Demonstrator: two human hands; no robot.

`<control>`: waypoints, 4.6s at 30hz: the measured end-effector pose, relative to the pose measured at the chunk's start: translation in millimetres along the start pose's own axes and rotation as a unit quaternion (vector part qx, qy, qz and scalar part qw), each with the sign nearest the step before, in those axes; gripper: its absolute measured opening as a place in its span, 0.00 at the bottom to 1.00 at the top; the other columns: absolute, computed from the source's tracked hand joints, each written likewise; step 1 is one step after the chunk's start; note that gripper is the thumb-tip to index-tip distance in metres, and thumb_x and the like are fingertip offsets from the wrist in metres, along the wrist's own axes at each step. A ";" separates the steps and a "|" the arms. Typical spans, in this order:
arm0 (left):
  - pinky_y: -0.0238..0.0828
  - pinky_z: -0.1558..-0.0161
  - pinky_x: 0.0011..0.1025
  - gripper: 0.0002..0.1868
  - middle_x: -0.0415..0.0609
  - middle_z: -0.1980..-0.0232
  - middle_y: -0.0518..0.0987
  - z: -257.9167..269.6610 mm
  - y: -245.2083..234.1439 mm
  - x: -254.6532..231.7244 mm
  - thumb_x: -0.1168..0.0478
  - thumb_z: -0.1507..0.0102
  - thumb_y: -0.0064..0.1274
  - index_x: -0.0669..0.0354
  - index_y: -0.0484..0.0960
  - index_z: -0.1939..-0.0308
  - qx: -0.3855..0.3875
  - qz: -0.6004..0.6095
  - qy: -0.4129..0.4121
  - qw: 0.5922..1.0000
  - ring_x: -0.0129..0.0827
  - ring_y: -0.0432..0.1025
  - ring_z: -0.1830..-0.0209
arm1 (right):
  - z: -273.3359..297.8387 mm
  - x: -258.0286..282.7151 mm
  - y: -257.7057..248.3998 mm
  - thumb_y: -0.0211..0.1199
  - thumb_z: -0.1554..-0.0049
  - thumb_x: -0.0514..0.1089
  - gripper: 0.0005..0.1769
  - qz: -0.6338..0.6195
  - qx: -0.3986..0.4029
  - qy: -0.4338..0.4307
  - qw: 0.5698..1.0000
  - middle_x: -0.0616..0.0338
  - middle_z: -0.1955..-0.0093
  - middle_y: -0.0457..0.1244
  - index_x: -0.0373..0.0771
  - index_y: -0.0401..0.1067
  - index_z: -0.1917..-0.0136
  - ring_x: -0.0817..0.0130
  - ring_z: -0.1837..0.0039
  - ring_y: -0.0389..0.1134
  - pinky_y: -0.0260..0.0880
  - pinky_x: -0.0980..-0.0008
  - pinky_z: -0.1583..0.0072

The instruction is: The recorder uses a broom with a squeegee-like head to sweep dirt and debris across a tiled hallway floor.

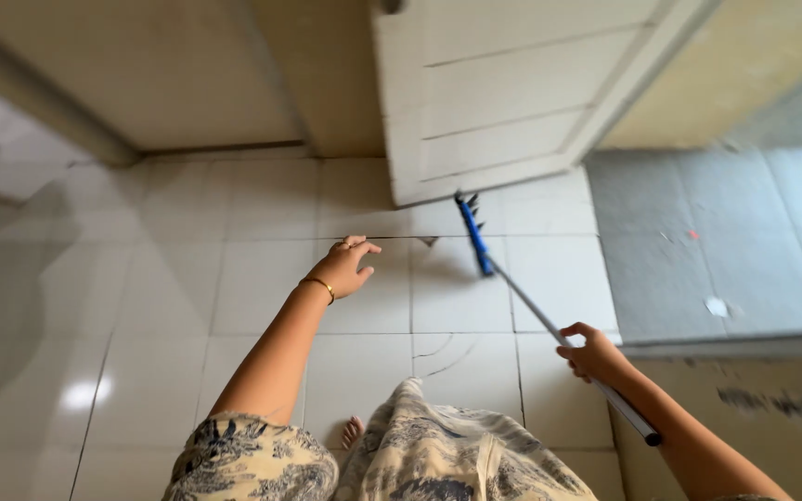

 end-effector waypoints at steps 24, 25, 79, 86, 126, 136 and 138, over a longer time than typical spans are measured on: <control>0.64 0.27 0.38 0.19 0.49 0.27 0.70 199.7 -230.8 496.2 0.60 0.35 0.54 0.49 0.76 0.40 -0.263 0.081 -0.113 0.955 0.45 0.61 0.24 | 33.1 537.4 573.6 0.66 0.43 0.40 0.14 0.032 0.391 -0.061 0.918 0.55 0.71 0.62 0.30 0.74 0.46 0.77 0.74 0.54 0.54 0.75 0.73; 0.64 0.27 0.38 0.19 0.49 0.27 0.70 199.6 -235.4 499.9 0.60 0.35 0.54 0.49 0.76 0.40 -0.262 0.086 -0.118 0.954 0.45 0.61 0.24 | 21.3 537.7 599.3 0.66 0.43 0.40 0.14 0.037 0.394 -0.058 0.917 0.55 0.71 0.62 0.30 0.74 0.46 0.77 0.74 0.54 0.54 0.75 0.73; 0.61 0.30 0.43 0.21 0.46 0.22 0.60 -242.9 -405.7 399.9 0.57 0.37 0.55 0.42 0.76 0.39 0.078 -0.003 0.257 0.963 0.47 0.57 0.24 | -76.5 529.9 475.1 0.64 0.40 0.37 0.25 -0.268 -0.063 0.163 0.948 0.51 0.68 0.65 0.28 0.66 0.31 0.67 0.71 0.62 0.63 0.67 0.70; 0.61 0.29 0.43 0.21 0.50 0.23 0.61 -236.6 -416.5 436.1 0.57 0.37 0.56 0.42 0.78 0.39 0.062 -0.027 0.254 0.965 0.48 0.57 0.24 | -29.9 638.3 540.9 0.68 0.45 0.41 0.27 -0.216 0.054 0.074 0.972 0.52 0.68 0.66 0.35 0.67 0.34 0.65 0.70 0.65 0.65 0.64 0.69; 0.63 0.31 0.43 0.21 0.47 0.22 0.61 -273.0 -261.0 133.1 0.58 0.38 0.56 0.41 0.78 0.40 0.151 -0.060 0.324 0.932 0.46 0.61 0.26 | -5.2 339.9 360.1 0.64 0.43 0.41 0.22 -0.261 0.006 0.167 0.951 0.55 0.70 0.65 0.39 0.72 0.34 0.70 0.71 0.63 0.64 0.69 0.68; 0.59 0.28 0.41 0.25 0.51 0.24 0.63 -334.6 -302.9 48.4 0.58 0.37 0.57 0.47 0.74 0.35 0.090 -0.051 0.423 0.900 0.48 0.59 0.24 | -44.4 285.8 292.8 0.67 0.45 0.39 0.25 -0.252 -0.196 0.172 0.932 0.52 0.71 0.66 0.32 0.70 0.35 0.65 0.72 0.66 0.68 0.65 0.68; 0.53 0.24 0.39 0.36 0.53 0.21 0.60 -345.7 -328.3 20.2 0.60 0.36 0.57 0.54 0.62 0.25 0.070 0.088 0.455 0.883 0.46 0.54 0.21 | -17.7 304.2 290.9 0.68 0.45 0.40 0.25 -0.270 -0.204 0.201 0.919 0.50 0.71 0.65 0.35 0.71 0.35 0.64 0.72 0.65 0.66 0.62 0.68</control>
Point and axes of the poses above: each hand's wrist, its own z-axis away from the middle knuckle, its own y-axis out of the palm, x = y × z, the point moved 9 cm from there along -z, towards the middle knuckle
